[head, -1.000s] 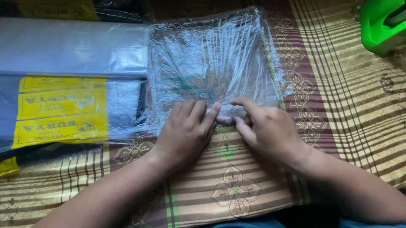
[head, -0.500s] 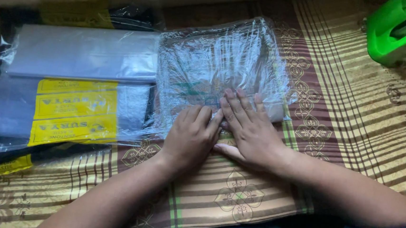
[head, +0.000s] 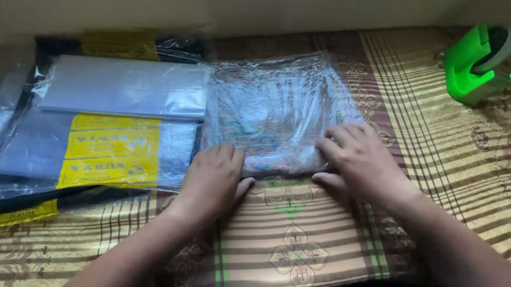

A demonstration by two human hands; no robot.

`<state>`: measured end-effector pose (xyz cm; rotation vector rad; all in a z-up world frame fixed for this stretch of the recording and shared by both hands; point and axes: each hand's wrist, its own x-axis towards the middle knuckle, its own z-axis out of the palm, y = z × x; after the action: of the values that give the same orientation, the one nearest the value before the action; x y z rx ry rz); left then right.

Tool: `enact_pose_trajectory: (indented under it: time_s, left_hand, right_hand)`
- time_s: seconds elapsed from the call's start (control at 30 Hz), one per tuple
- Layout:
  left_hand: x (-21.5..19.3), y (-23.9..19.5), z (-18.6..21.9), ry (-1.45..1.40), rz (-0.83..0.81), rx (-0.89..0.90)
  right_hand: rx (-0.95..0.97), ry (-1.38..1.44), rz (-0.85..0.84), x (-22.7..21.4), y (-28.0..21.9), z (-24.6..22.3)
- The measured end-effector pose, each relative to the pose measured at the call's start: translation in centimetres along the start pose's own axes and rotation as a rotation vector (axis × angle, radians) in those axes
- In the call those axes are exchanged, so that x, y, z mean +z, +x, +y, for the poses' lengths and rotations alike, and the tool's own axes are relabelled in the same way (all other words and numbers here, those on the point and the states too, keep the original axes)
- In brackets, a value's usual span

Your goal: Folding a t-shirt and placing it into a clear plastic packaging bag, then sealing it with tape.

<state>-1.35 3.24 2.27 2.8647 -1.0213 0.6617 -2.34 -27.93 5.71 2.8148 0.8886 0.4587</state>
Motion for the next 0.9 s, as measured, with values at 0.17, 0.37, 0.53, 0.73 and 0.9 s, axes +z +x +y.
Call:
enact_pose_trajectory:
  time_s: [0.17, 0.37, 0.53, 0.73, 0.9]
  left_hand:
    - [0.3, -1.4, -1.0, -0.124, -0.16, 0.047]
    - [0.4, -3.1, -2.0, -0.39, -0.116, -0.036]
    - [-1.5, -2.0, -2.4, -0.504, -0.095, -0.075]
    - [0.3, -3.0, -3.3, -0.362, -0.013, -0.029]
    - [0.3, -2.8, -3.5, -0.261, 0.008, -0.004]
  right_hand:
    - [-0.032, 0.277, -0.139, 0.4, -2.0, 2.0]
    - [0.057, 0.517, -0.008, 4.1, -4.8, 4.1]
    - [0.052, 0.563, 0.118, 3.1, -4.0, 3.6]
    - [0.021, 0.277, 0.209, 3.6, -4.4, 2.9]
    - [-0.004, 0.294, 0.2, 2.6, -3.7, 2.5]
